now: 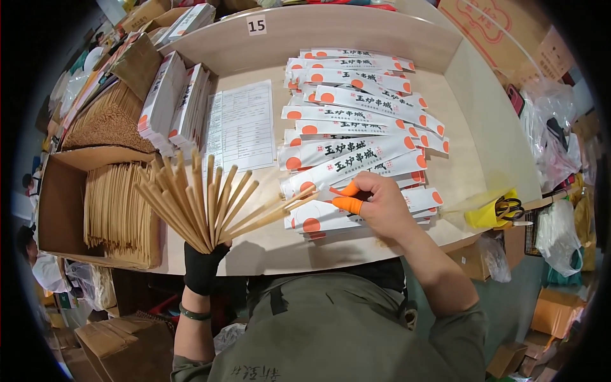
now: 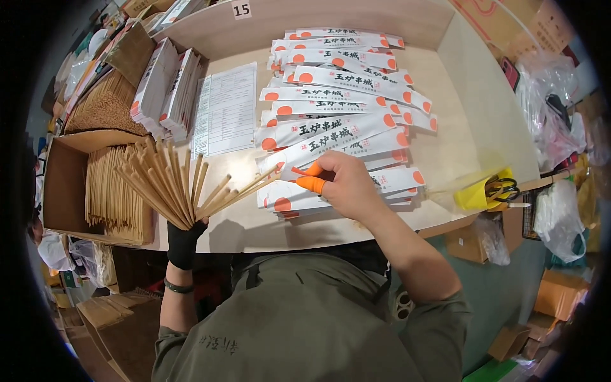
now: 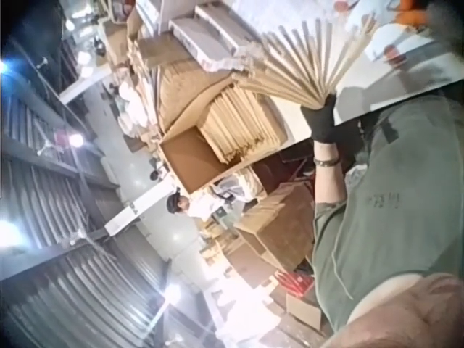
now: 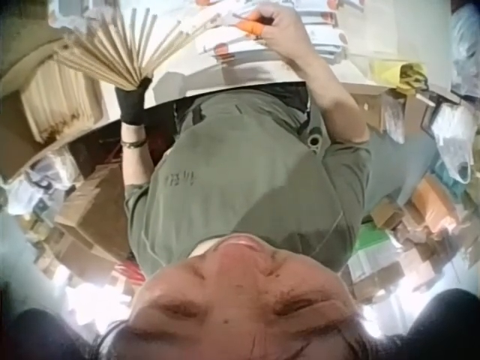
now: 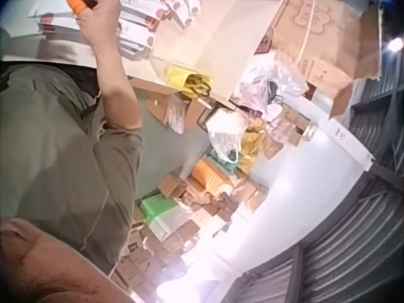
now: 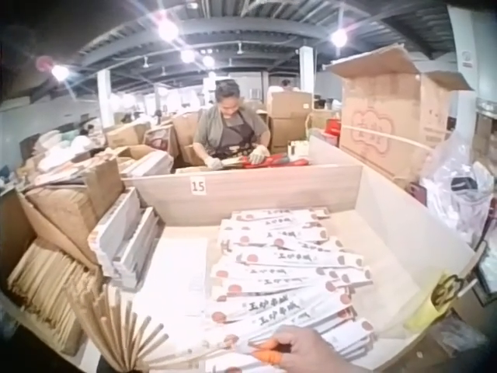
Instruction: Packaging loose wooden chopsticks into individual paper sleeves and organizing bundles.
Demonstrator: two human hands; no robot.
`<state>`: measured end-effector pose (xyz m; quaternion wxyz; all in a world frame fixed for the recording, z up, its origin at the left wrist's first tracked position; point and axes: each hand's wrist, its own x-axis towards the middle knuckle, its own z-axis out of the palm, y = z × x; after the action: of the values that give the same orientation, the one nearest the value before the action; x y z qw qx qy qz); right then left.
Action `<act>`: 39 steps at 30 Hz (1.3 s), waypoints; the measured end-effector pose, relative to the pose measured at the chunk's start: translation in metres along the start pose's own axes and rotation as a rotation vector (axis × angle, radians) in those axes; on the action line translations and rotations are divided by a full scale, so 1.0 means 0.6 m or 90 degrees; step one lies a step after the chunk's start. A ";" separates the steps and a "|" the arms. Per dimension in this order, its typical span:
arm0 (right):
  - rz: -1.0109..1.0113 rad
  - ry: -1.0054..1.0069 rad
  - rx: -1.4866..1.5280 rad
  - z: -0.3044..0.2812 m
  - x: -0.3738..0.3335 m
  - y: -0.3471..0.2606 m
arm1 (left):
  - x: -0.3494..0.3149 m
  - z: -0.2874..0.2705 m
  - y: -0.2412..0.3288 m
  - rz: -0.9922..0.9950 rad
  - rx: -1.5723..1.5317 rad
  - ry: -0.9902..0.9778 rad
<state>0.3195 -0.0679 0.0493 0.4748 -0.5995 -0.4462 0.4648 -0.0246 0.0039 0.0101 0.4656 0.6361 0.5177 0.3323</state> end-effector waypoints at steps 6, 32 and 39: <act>-0.080 -0.032 -0.160 -0.004 -0.005 -0.001 | -0.006 -0.022 0.009 0.073 0.070 -0.014; -0.696 0.004 -0.636 0.054 -0.025 0.075 | 0.030 0.083 0.011 -0.097 -0.273 0.087; -0.523 0.008 -0.537 0.047 -0.019 0.071 | 0.007 0.058 0.004 -0.124 -0.153 0.036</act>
<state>0.2937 -0.0810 0.0059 0.3391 -0.5171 -0.7856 0.0215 0.0089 -0.0007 -0.0002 0.5536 0.5130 0.5466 0.3628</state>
